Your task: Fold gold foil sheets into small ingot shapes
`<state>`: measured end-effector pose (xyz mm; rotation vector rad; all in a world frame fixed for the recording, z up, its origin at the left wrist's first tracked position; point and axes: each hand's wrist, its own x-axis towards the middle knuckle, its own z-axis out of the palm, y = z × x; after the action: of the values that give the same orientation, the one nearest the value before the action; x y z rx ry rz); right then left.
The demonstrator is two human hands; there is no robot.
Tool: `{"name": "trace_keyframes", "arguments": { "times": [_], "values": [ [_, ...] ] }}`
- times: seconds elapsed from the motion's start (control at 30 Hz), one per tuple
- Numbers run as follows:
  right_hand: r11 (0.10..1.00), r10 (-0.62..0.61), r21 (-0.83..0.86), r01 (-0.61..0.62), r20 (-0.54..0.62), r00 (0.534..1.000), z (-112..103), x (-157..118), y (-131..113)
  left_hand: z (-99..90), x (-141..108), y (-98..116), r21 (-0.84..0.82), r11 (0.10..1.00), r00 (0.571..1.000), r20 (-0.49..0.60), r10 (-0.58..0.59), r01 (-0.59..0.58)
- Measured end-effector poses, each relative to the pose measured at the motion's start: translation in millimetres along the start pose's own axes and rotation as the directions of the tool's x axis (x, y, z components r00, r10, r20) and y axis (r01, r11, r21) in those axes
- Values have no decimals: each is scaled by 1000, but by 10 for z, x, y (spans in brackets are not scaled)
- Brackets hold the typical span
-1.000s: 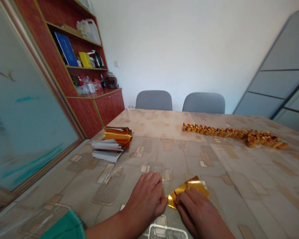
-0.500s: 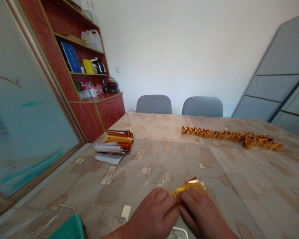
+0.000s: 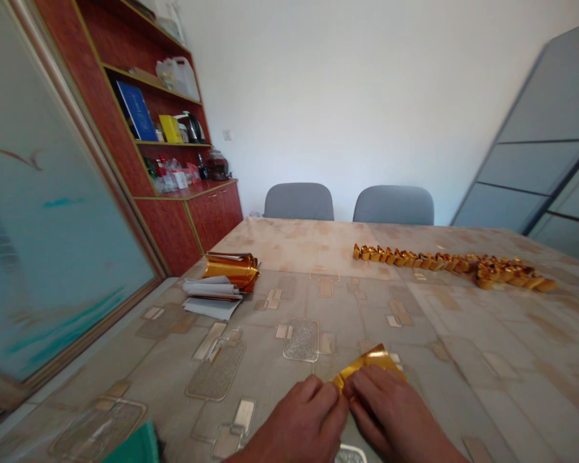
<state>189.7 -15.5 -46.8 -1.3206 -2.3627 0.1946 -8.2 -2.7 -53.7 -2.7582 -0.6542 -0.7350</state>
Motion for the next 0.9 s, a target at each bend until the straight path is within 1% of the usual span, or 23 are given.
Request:
{"name": "trace_keyframes", "arguments": {
  "times": [0.27,0.37,0.47,0.57,0.63,0.7,0.77,0.83,0.9],
  "values": [
    [998,49,45,-53,95,994,-92,-4,72,-44,-1,-10,37,996,995,62,73,-75],
    [995,65,64,-73,126,990,-99,1,92,-43,-13,6,43,998,997,68,32,-35],
    [993,77,83,-89,142,987,-86,3,102,-77,-28,8,33,999,993,116,-37,33],
    [991,79,95,-95,153,985,-85,-1,99,-184,-68,-39,-15,997,975,210,-71,76],
    [990,69,111,-85,142,988,-95,-7,90,-287,-116,-92,-35,993,963,250,-99,111],
    [991,53,116,-67,117,992,-104,-15,79,-383,-168,-137,-25,985,959,233,-161,172],
    [992,46,112,-58,100,994,-102,-23,72,-440,-199,-152,-29,979,967,170,-192,200],
    [992,53,110,-64,98,994,-86,-27,68,-430,-193,-124,-37,986,983,94,-157,161],
    [991,70,106,-80,99,993,-59,-25,66,-350,-151,-65,-29,997,997,35,-74,75]
  ]
}}
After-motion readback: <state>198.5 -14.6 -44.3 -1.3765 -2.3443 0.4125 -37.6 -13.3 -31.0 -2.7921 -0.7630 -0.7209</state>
